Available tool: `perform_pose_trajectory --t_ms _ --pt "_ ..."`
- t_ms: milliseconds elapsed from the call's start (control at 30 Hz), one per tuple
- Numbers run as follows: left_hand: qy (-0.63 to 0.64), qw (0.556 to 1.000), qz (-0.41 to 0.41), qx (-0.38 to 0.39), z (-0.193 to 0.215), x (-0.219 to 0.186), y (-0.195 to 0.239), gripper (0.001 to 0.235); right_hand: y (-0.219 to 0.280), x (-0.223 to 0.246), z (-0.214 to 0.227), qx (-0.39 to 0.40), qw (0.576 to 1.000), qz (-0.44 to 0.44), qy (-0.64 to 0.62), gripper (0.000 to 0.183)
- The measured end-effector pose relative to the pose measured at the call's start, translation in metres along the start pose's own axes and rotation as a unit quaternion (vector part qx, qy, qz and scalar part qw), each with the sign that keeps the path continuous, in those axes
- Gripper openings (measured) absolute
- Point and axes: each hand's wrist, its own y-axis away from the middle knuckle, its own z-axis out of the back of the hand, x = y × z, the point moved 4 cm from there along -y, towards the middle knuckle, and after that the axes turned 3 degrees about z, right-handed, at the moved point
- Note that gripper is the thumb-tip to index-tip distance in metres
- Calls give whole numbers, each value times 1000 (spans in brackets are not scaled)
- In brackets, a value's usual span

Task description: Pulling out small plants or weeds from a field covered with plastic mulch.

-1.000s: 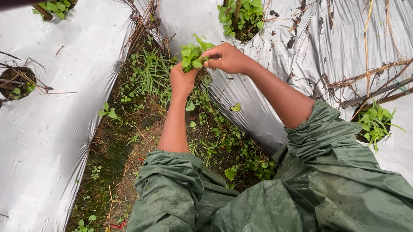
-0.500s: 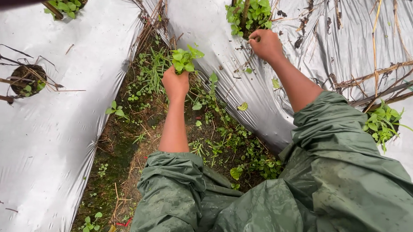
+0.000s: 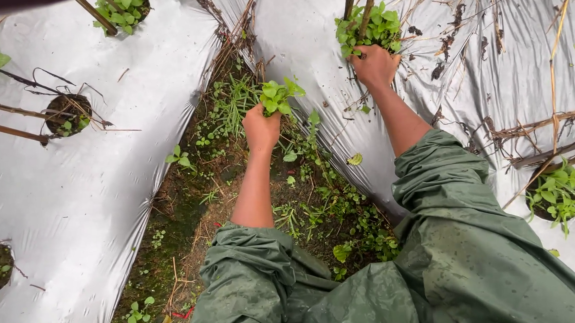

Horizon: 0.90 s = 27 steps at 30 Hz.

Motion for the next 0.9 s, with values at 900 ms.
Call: perform_pose_trajectory --t_ms 900 --pt "46 999 19 -21 -33 -10 -6 20 34 49 49 75 949 89 -293 13"
